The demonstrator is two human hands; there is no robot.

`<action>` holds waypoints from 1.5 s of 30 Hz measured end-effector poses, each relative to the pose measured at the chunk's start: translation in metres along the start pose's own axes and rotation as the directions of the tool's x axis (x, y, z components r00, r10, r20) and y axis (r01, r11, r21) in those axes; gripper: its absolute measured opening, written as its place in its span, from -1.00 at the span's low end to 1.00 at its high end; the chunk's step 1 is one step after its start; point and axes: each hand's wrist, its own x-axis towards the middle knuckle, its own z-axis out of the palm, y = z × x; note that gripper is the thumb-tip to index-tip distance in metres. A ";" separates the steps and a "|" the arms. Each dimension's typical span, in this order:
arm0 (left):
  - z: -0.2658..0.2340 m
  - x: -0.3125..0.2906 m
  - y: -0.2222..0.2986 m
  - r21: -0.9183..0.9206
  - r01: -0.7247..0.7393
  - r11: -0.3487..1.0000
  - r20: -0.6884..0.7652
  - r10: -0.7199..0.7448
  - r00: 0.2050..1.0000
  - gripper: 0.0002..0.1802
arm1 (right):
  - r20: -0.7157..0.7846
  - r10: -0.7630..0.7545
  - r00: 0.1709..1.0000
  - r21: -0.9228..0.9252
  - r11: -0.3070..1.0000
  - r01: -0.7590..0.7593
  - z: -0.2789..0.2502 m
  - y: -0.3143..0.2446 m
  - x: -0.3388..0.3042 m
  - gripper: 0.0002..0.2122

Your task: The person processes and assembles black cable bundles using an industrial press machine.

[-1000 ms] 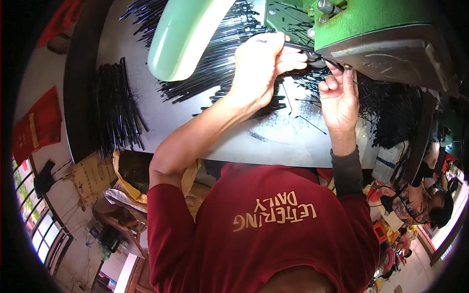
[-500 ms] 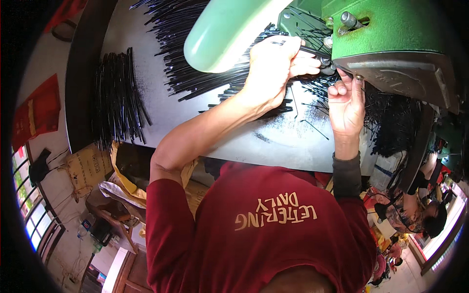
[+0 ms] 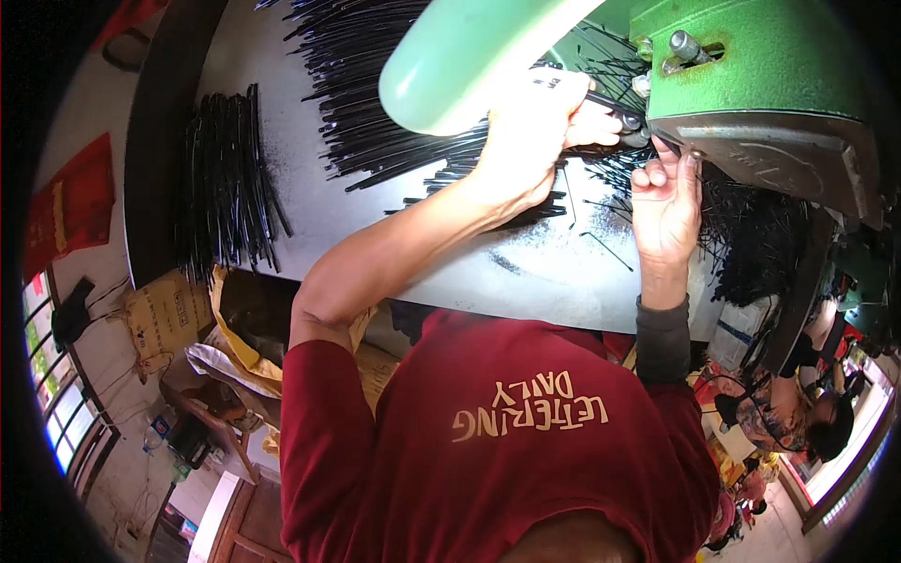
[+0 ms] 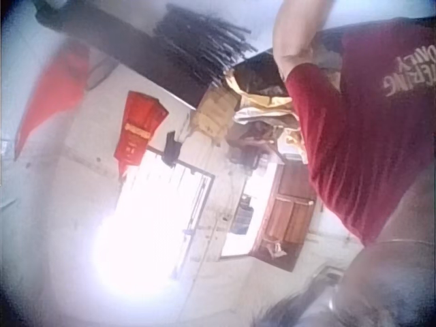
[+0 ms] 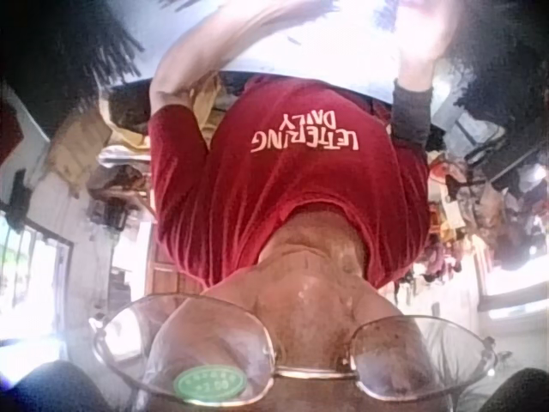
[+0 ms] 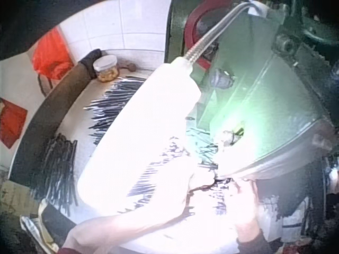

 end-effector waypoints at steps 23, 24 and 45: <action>-0.003 -0.006 -0.001 0.047 -0.057 0.997 -0.033 0.059 0.998 -0.78 | -0.028 -0.048 0.998 -0.081 0.996 0.045 -0.009 0.001 0.011 -0.76; -0.004 -0.007 0.000 0.046 -0.060 0.997 -0.034 0.061 0.998 -0.78 | -0.026 -0.046 0.999 -0.082 0.996 0.044 -0.008 0.002 0.010 -0.76; 0.012 -0.020 -0.001 0.434 0.249 0.866 0.048 -0.298 0.953 -0.70 | -0.025 -0.158 0.987 -0.983 0.186 0.005 -0.044 -0.159 -0.068 -0.85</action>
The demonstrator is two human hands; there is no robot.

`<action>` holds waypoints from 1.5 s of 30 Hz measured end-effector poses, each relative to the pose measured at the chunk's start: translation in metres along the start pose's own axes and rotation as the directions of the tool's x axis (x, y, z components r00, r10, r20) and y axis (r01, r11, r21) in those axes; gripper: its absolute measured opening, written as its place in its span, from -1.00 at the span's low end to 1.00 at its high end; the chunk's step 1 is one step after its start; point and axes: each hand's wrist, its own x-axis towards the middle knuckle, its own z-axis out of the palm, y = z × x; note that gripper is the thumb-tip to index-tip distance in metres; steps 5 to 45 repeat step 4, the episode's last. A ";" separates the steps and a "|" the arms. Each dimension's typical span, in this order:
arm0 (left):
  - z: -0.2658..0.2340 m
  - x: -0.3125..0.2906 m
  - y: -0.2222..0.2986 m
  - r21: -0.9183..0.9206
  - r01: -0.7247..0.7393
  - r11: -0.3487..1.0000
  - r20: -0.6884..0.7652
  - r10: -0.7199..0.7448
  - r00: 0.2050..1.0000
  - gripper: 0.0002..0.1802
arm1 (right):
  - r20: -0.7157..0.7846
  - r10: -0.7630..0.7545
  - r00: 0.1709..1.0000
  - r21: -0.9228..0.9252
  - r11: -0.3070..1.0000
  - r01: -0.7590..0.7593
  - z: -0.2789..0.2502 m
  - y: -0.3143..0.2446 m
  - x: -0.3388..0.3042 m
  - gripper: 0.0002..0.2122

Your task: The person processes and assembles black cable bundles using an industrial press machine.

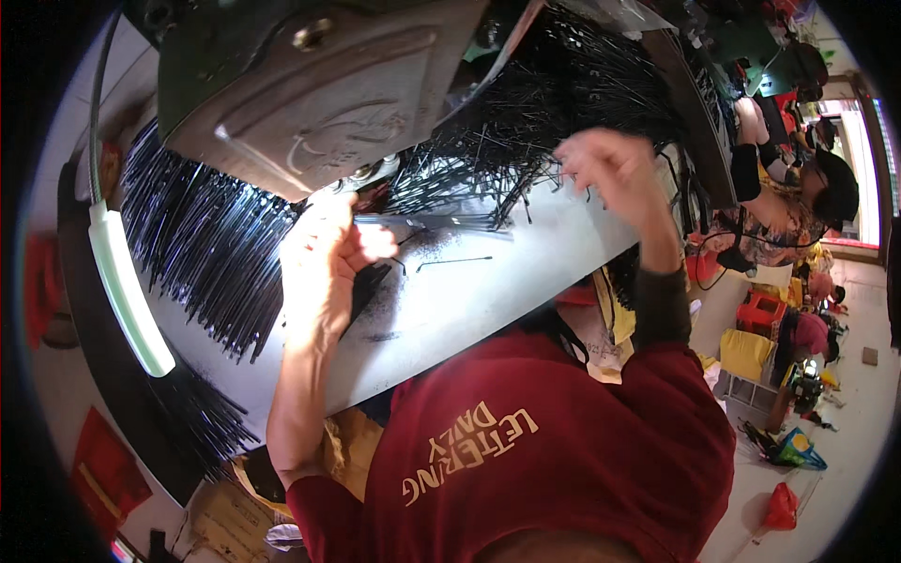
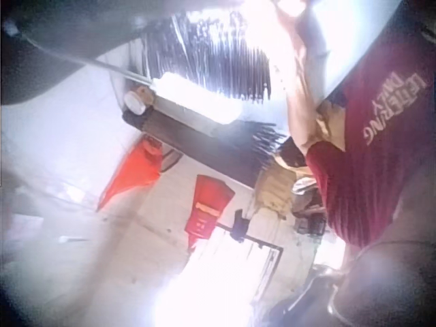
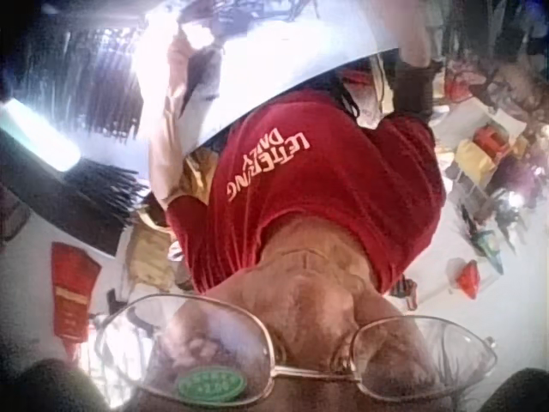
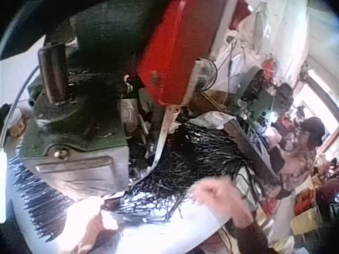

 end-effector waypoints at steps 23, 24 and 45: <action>0.010 -0.007 -0.015 -0.061 0.055 0.997 0.118 -0.047 0.992 -0.56 | -0.271 -0.486 0.831 -0.610 0.755 0.242 -0.024 0.030 0.052 -0.87; 0.010 -0.007 -0.015 -0.061 0.055 0.997 0.118 -0.047 0.992 -0.56 | -0.271 -0.486 0.831 -0.610 0.755 0.242 -0.024 0.030 0.052 -0.87; 0.010 -0.007 -0.015 -0.061 0.055 0.997 0.118 -0.047 0.992 -0.56 | -0.271 -0.486 0.831 -0.610 0.755 0.242 -0.024 0.030 0.052 -0.87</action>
